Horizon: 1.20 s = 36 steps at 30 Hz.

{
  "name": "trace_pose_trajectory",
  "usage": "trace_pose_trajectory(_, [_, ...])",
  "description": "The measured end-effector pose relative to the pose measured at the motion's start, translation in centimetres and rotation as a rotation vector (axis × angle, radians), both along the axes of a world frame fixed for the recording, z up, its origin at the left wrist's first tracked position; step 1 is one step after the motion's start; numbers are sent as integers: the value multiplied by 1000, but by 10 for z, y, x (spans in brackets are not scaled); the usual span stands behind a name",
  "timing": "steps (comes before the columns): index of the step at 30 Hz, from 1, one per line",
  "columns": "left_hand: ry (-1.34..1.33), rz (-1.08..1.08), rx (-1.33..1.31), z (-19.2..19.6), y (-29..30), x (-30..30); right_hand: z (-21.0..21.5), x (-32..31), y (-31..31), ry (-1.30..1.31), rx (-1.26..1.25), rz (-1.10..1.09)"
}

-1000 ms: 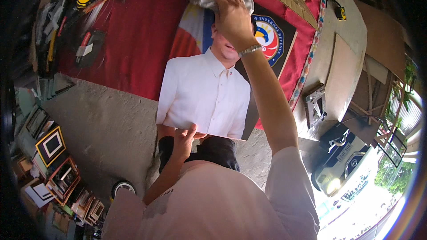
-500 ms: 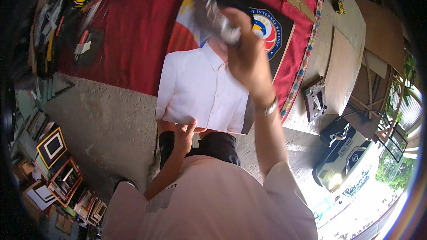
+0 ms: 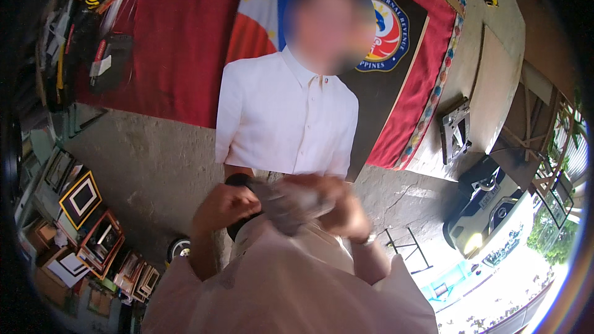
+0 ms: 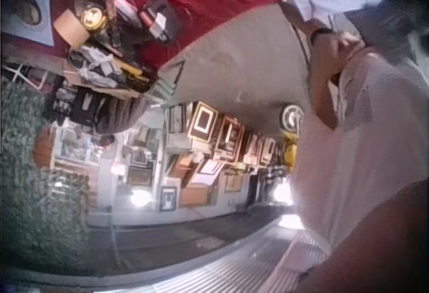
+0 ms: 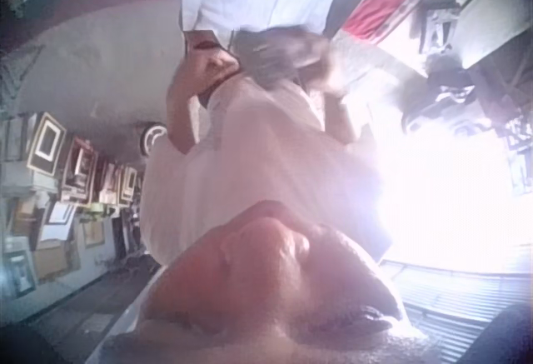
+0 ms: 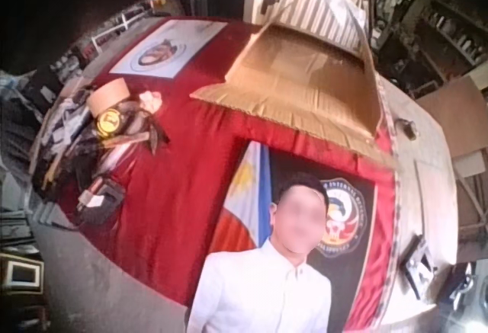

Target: The person assembles a picture frame by securing a backing board with a staple gun, then flips it to reveal a portrait. They wipe the glass with a cloth and place the frame on a table. The person then cuts a printed portrait with a utility knife and wipes it with a cloth.

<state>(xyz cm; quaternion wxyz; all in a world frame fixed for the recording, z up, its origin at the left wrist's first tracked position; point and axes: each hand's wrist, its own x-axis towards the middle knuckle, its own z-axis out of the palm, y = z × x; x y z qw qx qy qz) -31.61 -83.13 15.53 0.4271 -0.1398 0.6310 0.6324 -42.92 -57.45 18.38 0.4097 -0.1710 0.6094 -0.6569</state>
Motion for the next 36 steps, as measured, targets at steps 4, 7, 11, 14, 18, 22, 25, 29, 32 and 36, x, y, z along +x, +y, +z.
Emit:
trace_pose_trajectory(4, [886,95,-747,-8,-6,-62,4,-33,37,188,537,-288])
trace_pose_trajectory(7, [1045,-24,-968,-40,10,-103,-10,-27,47,310,694,-271])
trace_pose_trajectory(11, [1087,-7,-1017,-57,14,-109,-18,-18,61,375,734,-276])
trace_pose_trajectory(14, [1132,5,-1007,-64,13,-107,-21,-15,67,339,765,-342])
trace_pose_trajectory(18, [1164,9,-1004,-62,13,-108,-18,-12,70,321,756,-347])
trace_pose_trajectory(22, [1067,14,-1001,-55,16,-111,-19,-10,70,325,764,-354])
trace_pose_trajectory(25, [1119,8,-1006,-59,14,-110,-20,-9,71,342,748,-365])
trace_pose_trajectory(29, [1143,6,-1007,-62,13,-109,-22,-5,80,384,801,-433])
trace_pose_trajectory(32, [1145,22,-1001,-64,13,-109,-29,-2,101,313,852,-669])
trace_pose_trajectory(36, [1120,-21,-1081,-56,16,-109,-45,-23,143,402,966,-831])
